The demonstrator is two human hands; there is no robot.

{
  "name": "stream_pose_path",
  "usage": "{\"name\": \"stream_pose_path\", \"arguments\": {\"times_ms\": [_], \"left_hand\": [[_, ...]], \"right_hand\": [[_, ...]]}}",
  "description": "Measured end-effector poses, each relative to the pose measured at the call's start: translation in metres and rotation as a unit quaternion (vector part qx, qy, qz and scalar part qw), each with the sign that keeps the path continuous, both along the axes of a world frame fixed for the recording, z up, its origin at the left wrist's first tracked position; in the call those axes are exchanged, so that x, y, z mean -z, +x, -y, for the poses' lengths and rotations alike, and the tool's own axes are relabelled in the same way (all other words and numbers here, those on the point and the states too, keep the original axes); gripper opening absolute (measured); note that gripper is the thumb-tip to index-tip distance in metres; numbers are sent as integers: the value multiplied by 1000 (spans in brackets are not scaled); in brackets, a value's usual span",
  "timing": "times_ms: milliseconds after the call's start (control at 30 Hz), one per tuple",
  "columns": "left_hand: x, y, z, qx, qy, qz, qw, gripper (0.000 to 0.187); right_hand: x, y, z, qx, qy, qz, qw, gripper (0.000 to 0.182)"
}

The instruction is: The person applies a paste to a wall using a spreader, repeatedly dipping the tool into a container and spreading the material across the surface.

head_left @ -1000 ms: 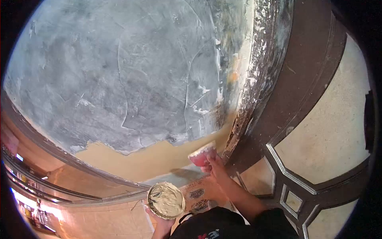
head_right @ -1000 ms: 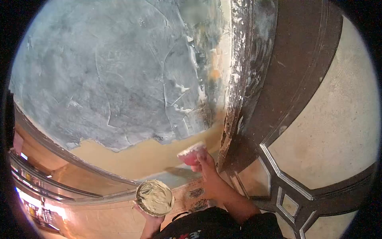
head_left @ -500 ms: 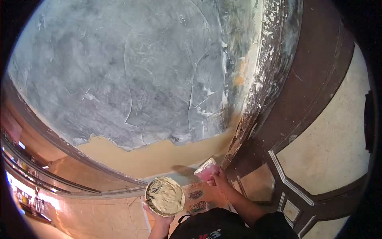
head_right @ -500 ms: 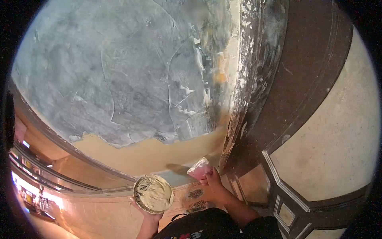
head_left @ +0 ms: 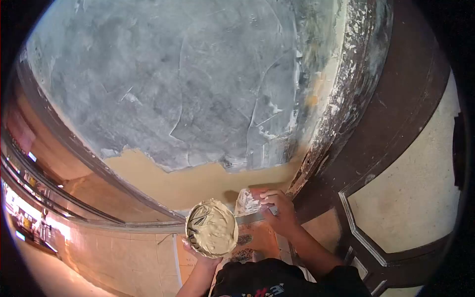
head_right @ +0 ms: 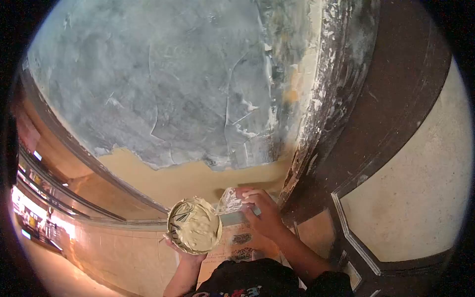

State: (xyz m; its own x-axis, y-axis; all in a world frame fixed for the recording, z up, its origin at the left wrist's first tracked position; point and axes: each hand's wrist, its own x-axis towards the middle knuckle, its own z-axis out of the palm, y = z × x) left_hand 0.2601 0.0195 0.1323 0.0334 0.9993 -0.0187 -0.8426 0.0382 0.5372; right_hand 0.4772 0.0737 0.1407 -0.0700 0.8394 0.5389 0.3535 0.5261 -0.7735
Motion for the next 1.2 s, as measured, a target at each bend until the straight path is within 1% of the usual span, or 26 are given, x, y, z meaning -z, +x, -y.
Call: {"name": "stream_pose_path", "arguments": {"times_ms": [33, 67, 133, 167, 233, 267, 333, 400, 467, 500, 567, 600, 700, 800, 833, 867, 900, 933, 1000, 1033, 1133, 1200], "left_hand": [[-5, 1, 2, -1, 8, -22, 1000, 94], [-4, 0, 5, -13, 0, -7, 1000, 94], [-2, -3, 6, -14, 15, -17, 1000, 94], [-3, -4, 7, -11, 28, -29, 999, 95], [-7, -7, 5, 4, 41, -32, 999, 97], [-9, -8, 4, 18, 54, -32, 998, 100], [-6, -12, 4, 26, 67, -29, 997, 103], [12, -19, 4, 31, 89, -29, 995, 108], [9, -21, 4, 45, 110, -47, 992, 114], [10, -21, 5, 45, 110, -48, 992, 114], [19, -23, 10, -14, 113, -104, 988, 117], [61, -35, 0, -2, -6, -123, 992, 120], [59, -44, 15, -5, -10, -125, 992, 120], [59, -34, 5, -10, -20, -127, 992, 119], [60, -24, 7, -11, -22, -127, 992, 118], [59, -34, 7, -13, -26, -128, 991, 118], [60, -26, 11, -16, -29, -128, 991, 117], [57, -23, 6, -19, -32, -128, 991, 117], [56, -21, 8, -26, -40, -127, 991, 116], [50, -13, 0, -29, -44, -127, 991, 116], [51, -11, 6, -35, -58, -127, 990, 115], [52, -19, 14, -40, -68, -128, 989, 115]], "right_hand": [[-8, -4, 2, -5, 38, 25, 999, 24], [-12, -7, 2, -9, 39, 25, 999, 24], [-18, -14, 3, 19, 109, 123, 986, 28], [-20, -17, 3, 19, 109, 122, 986, 28], [-23, -23, 3, 29, 135, 183, 973, 29], [-25, -27, 5, 30, 136, 184, 973, 29], [-31, -40, 5, 68, 142, 222, 962, 26], [-30, -50, 6, 70, 129, 220, 964, 27], [-30, -59, 6, 75, 118, 217, 966, 27], [-29, -63, 7, 80, 115, 219, 966, 27], [-31, -71, 7, 85, 112, 221, 965, 28], [-33, -74, 9, 83, 102, 221, 966, 28], [-38, -84, 10, 93, 98, 220, 966, 28], [-41, -90, 10, 95, 160, 187, 964, 28], [-41, -90, 10, 96, 160, 187, 964, 28], [-42, -90, 10, 99, 204, 176, 958, 30], [-42, -90, 9, 101, 247, 165, 949, 32], [-42, -89, 7, 100, 247, 165, 950, 32], [-38, -86, 2, 104, 346, 139, 922, 29], [-40, -84, 3, 103, 345, 139, 923, 29], [-40, -80, 6, 101, 339, 153, 923, 29], [-28, -77, 1, 89, 325, 99, 936, 32]]}}
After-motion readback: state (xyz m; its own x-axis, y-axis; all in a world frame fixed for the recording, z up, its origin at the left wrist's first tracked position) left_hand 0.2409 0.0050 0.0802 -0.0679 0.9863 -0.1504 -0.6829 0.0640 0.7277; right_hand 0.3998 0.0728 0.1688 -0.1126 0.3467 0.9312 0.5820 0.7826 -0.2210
